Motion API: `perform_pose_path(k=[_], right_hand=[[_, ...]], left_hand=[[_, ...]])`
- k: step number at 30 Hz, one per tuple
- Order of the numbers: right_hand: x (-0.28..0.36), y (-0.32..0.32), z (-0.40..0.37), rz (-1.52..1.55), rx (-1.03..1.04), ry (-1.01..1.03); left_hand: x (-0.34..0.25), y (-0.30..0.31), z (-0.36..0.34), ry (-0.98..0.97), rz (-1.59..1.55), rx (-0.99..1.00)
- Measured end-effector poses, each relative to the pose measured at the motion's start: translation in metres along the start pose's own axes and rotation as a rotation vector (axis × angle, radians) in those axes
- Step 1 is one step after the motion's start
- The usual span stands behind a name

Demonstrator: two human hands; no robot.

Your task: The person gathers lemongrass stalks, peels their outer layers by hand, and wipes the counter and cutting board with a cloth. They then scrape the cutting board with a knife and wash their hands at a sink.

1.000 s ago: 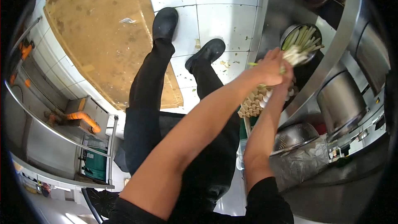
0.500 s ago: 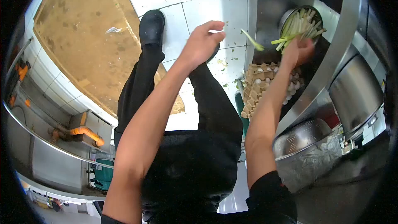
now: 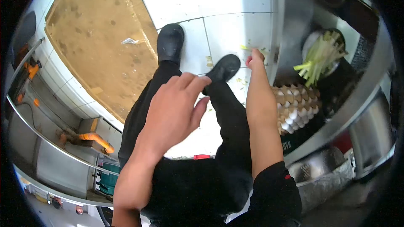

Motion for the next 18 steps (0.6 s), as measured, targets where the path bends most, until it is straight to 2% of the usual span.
perform_pose_path(k=[2,4,6,7,8,9,10,12,14,16,17,18], right_hand=[[-0.005,-0.019,0.013,-0.038,-0.008,0.007],[-0.006,-0.017,0.026,0.040,-0.101,0.038],[-0.010,-0.014,0.024,0.058,-0.101,0.096],[0.008,-0.010,-0.015,-0.163,-0.014,0.247],[0.007,-0.002,-0.031,-0.316,-0.029,0.312],[0.023,0.005,-0.057,-0.654,-0.073,0.464],[0.047,0.008,-0.119,-0.869,0.023,0.577],[0.087,0.037,-0.203,-0.910,-0.031,0.779],[0.129,0.077,-0.223,-0.820,0.003,0.847],[0.172,0.126,-0.268,-0.749,-0.080,0.833],[0.182,0.141,-0.276,-0.733,-0.085,0.848],[0.188,0.155,-0.275,-0.679,-0.108,0.892]], left_hand=[[0.005,0.008,0.003,0.050,0.000,0.033],[0.013,0.012,0.005,0.062,0.022,0.032],[0.014,0.020,0.001,0.063,0.051,-0.019],[0.014,0.020,-0.001,0.051,0.054,-0.063],[0.016,0.015,-0.003,0.099,-0.021,-0.059],[0.015,0.013,-0.005,0.076,-0.037,-0.117],[0.021,0.003,-0.005,0.118,-0.168,-0.108],[0.039,-0.021,-0.008,0.128,-0.380,-0.143],[0.056,-0.044,-0.015,0.173,-0.529,-0.123],[0.068,-0.055,-0.027,0.217,-0.662,-0.137],[0.064,-0.045,-0.038,0.199,-0.662,-0.146],[0.066,-0.037,-0.051,0.261,-0.774,-0.168]])
Point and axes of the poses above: each hand's wrist, its own z-axis towards the middle knuckle, its own y-axis out of the back of the hand, x = y × z, the point moved 9 cm from there along z, towards the middle knuckle, and after that the axes turned 8 degrees about z, right-handed, at the moved point
